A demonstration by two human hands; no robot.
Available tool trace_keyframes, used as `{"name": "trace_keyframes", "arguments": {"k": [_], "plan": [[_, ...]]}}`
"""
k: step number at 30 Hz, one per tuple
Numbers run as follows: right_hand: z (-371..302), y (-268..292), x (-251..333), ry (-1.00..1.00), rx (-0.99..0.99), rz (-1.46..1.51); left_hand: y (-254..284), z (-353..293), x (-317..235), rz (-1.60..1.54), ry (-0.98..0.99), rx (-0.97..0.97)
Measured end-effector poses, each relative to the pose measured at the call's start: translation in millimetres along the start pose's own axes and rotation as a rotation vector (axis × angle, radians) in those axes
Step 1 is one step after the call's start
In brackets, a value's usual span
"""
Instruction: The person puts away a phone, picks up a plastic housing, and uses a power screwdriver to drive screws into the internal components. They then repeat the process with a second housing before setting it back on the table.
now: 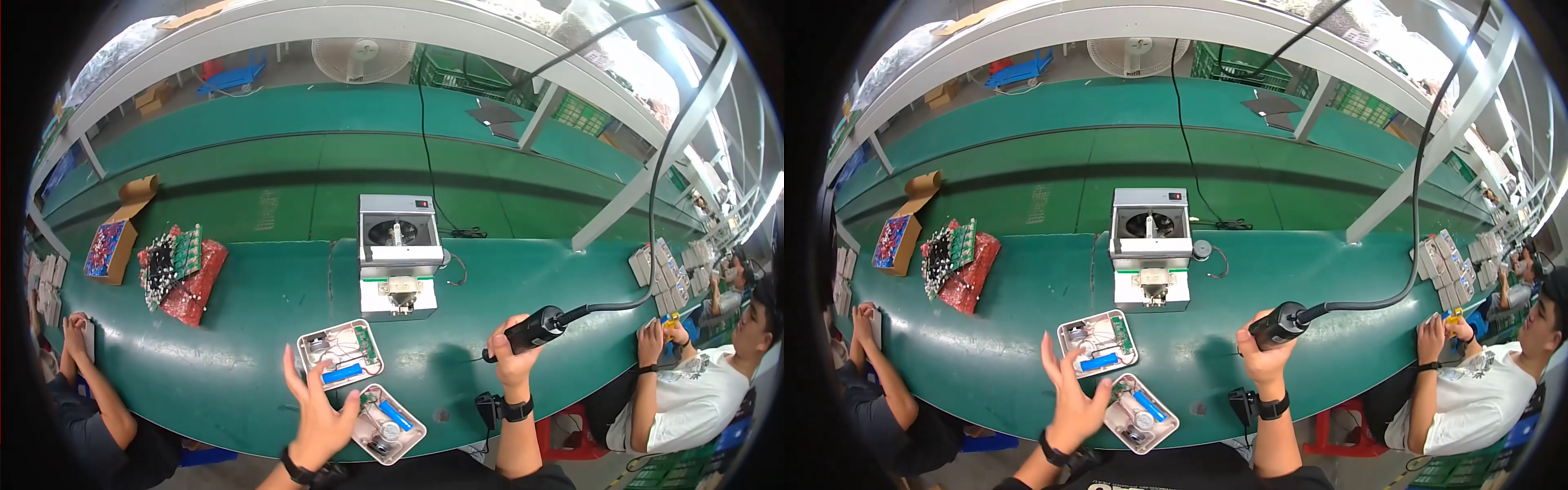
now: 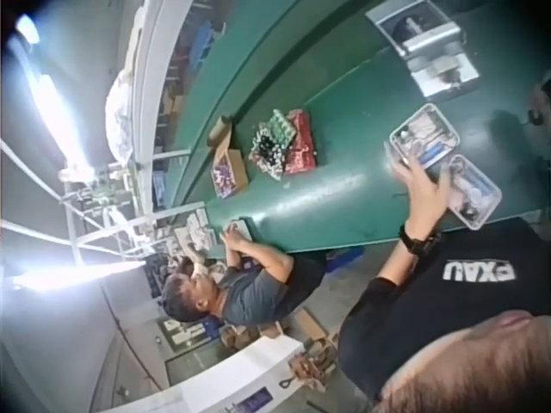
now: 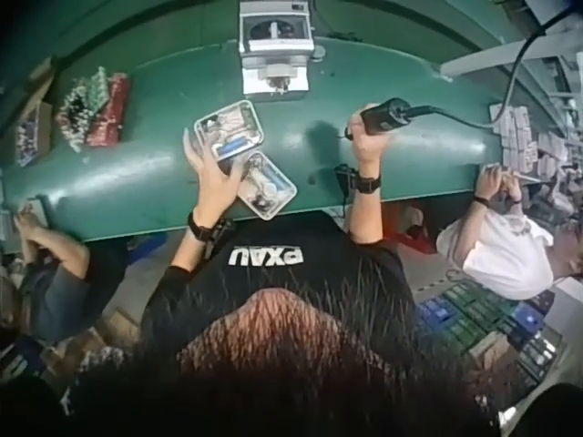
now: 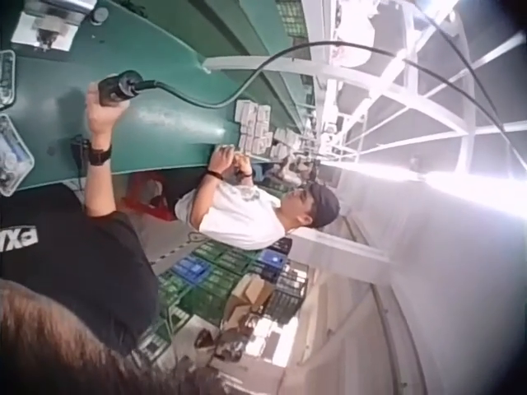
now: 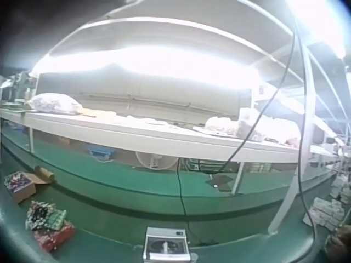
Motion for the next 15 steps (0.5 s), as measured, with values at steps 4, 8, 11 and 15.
{"name": "trace_keyframes", "arguments": {"k": [4, 8, 11, 15], "plan": [[-4.1, 14.9, 3.4, -0.033, -0.120, 0.091, -1.2, 60.8, -16.6, 0.303, -0.317, 0.428], [-6.4, 13.1, 7.3, -0.011, -0.109, 0.114, -12.1, 69.0, -15.1, 0.408, -0.471, 0.591], [-8.1, 12.0, 7.8, 0.000, -0.120, 0.120, -16.7, 69.5, -20.3, 0.451, -0.518, 0.643], [-6.8, 10.2, 12.4, 0.019, -0.097, 0.054, -34.7, 60.5, -12.1, 0.537, -0.537, 0.714]]}}
Point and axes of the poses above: each hand's wrist, its own z-axis towards the middle knuckle, its own y-axis out of the back of the hand, x = y × z, the point moved 5 cm from there along z, towards the middle knuckle, and after that the axes turned 2 degrees about y, right-handed, at the moved point
